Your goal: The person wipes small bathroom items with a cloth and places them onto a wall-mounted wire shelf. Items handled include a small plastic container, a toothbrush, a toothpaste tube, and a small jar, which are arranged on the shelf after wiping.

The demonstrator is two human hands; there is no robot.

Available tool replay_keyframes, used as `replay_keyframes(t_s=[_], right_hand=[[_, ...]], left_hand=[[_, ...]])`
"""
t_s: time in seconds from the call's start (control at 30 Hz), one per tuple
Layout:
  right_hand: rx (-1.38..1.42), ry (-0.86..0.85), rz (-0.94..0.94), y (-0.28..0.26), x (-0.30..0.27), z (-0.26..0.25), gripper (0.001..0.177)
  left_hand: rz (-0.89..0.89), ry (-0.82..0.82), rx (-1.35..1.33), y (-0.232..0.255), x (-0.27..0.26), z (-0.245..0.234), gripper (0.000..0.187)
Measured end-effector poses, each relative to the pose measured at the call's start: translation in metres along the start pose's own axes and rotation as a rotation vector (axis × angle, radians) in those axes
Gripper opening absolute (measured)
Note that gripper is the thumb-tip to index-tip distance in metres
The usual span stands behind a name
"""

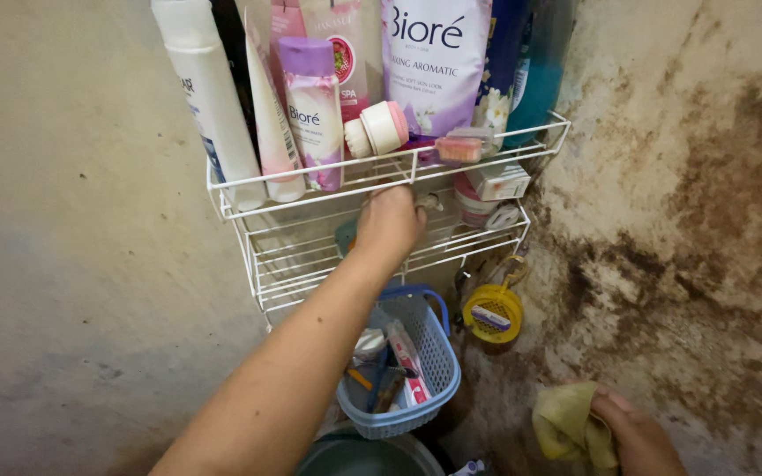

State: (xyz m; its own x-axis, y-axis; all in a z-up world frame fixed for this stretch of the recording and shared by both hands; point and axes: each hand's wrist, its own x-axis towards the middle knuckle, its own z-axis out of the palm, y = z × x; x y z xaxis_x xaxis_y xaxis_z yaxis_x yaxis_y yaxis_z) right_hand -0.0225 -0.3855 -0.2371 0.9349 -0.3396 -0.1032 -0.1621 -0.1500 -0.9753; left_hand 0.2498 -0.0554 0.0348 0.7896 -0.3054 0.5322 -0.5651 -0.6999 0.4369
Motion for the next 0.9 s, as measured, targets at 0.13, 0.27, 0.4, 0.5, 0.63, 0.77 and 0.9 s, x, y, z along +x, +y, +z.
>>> replay_keyframes(t_s=[0.13,0.27,0.4,0.5,0.63,0.77,0.9], right_hand=[[-0.193,0.116,-0.215,-0.059,-0.02,0.022,0.038],[0.443,0.248,0.109,-0.123,-0.037,0.064,0.033],[0.601,0.199,0.041,-0.173,-0.05,0.095,0.03],[0.588,0.149,-0.032,-0.193,-0.053,0.109,0.028],[0.542,0.138,-0.108,-0.202,-0.051,0.118,0.027],[0.451,0.101,-0.18,-0.206,-0.042,0.13,0.028],[0.318,0.015,-0.25,-0.211,-0.033,0.155,0.029]], left_hand=[[-0.02,-0.113,0.083,-0.002,0.014,0.016,0.031],[-0.001,-0.124,0.095,-0.004,0.019,0.029,0.021],[0.074,-0.095,0.208,-0.005,0.02,0.035,0.019],[0.034,-0.126,0.18,-0.003,0.015,0.03,0.017],[0.257,0.164,0.074,0.003,-0.018,0.005,0.014],[0.451,0.289,-0.238,0.008,-0.074,-0.027,0.007],[0.424,0.09,-0.409,0.008,-0.121,-0.053,0.038]])
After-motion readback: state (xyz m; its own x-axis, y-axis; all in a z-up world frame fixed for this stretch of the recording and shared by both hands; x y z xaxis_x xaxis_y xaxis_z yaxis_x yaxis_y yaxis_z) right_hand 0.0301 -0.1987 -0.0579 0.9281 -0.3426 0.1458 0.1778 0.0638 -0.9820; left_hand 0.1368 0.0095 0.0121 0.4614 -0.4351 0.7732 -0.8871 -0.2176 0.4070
